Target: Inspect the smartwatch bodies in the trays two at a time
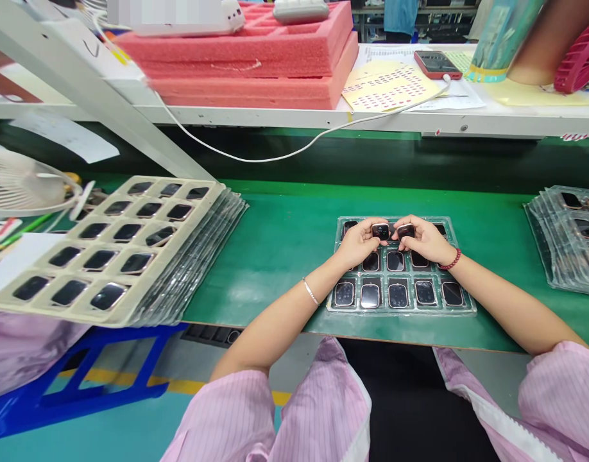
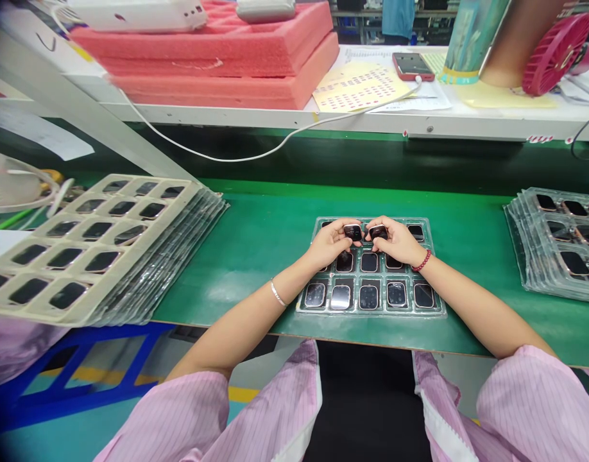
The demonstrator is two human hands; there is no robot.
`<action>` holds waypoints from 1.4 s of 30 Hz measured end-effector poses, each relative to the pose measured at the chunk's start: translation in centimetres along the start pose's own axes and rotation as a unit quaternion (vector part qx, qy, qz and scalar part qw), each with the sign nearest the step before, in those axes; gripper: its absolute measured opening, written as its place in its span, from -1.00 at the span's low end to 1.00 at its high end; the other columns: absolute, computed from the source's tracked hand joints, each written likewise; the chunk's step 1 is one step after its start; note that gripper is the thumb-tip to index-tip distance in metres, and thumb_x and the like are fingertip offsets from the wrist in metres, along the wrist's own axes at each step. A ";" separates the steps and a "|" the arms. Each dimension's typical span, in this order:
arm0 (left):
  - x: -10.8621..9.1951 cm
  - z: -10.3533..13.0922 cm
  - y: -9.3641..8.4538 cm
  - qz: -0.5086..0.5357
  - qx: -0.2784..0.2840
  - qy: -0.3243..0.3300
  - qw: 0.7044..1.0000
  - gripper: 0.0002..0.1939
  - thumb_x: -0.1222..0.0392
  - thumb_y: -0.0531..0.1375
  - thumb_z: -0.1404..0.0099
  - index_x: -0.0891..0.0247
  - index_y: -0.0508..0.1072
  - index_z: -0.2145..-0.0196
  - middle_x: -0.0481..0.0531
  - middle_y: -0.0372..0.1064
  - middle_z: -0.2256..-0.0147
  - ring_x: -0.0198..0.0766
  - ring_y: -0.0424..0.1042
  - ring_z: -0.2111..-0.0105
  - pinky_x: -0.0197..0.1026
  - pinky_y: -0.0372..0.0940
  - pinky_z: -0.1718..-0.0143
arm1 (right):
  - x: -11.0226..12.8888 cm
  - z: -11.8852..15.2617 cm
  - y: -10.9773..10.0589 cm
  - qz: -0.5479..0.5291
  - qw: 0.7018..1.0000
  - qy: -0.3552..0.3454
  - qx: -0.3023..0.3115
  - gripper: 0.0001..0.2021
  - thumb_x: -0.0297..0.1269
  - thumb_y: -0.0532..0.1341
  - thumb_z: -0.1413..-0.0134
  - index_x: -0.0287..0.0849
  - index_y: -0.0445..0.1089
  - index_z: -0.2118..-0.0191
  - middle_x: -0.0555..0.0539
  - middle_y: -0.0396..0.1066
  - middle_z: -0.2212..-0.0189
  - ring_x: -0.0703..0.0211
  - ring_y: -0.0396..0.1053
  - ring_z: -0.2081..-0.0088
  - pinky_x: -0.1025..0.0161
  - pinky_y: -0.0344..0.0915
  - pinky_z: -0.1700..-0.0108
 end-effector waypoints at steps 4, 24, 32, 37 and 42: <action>-0.1 0.0 0.0 -0.001 -0.001 -0.001 1.000 -0.56 0.38 0.18 -0.06 0.30 0.40 0.05 0.11 0.48 0.13 -0.28 0.53 0.34 -0.34 0.31 0.44 | -0.1 0.0 0.0 0.003 1.000 0.005 -0.003 -0.75 -0.41 0.24 -0.01 -0.17 0.33 0.13 -0.04 0.47 0.31 0.28 0.47 0.47 0.26 0.49 0.39; -0.2 0.0 -0.1 -0.026 0.003 0.004 1.000 -0.68 0.13 0.25 -0.19 0.32 0.43 0.12 0.09 0.49 0.23 -0.31 0.52 0.44 -0.35 0.25 0.52 | 0.0 0.0 0.2 -0.008 1.000 0.018 0.001 -0.73 -0.43 0.23 0.03 -0.16 0.34 0.14 -0.03 0.46 0.30 0.25 0.46 0.45 0.21 0.51 0.36; -0.1 0.0 0.0 -0.032 0.005 0.000 0.999 -0.71 0.17 0.22 -0.20 0.33 0.44 0.13 0.11 0.50 0.22 -0.31 0.51 0.45 -0.35 0.26 0.52 | 0.0 0.0 0.2 -0.004 1.000 0.020 0.002 -0.73 -0.44 0.23 0.04 -0.16 0.35 0.14 -0.03 0.46 0.30 0.24 0.46 0.45 0.20 0.52 0.35; 0.0 -0.1 0.0 -0.027 0.009 0.009 1.000 -0.61 0.29 0.21 -0.12 0.32 0.42 0.06 0.12 0.50 0.17 -0.25 0.54 0.34 -0.34 0.30 0.46 | 0.0 0.0 0.1 0.001 1.000 0.017 0.002 -0.72 -0.44 0.23 0.04 -0.19 0.35 0.13 -0.04 0.46 0.29 0.26 0.47 0.45 0.21 0.51 0.34; 0.2 -0.2 -0.1 -0.023 0.003 0.008 1.000 -0.55 0.33 0.16 -0.11 0.31 0.40 0.00 0.13 0.49 0.14 -0.22 0.55 0.31 -0.35 0.30 0.47 | -0.1 0.1 0.1 0.005 1.000 0.015 0.004 -0.71 -0.43 0.23 0.03 -0.20 0.35 0.11 -0.05 0.47 0.28 0.27 0.47 0.45 0.22 0.50 0.34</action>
Point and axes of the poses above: each hand's wrist, its own z-axis away from the middle knuckle, its own y-axis out of the palm, x = y × z, the point moved 8 cm from there along -z, towards the middle knuckle
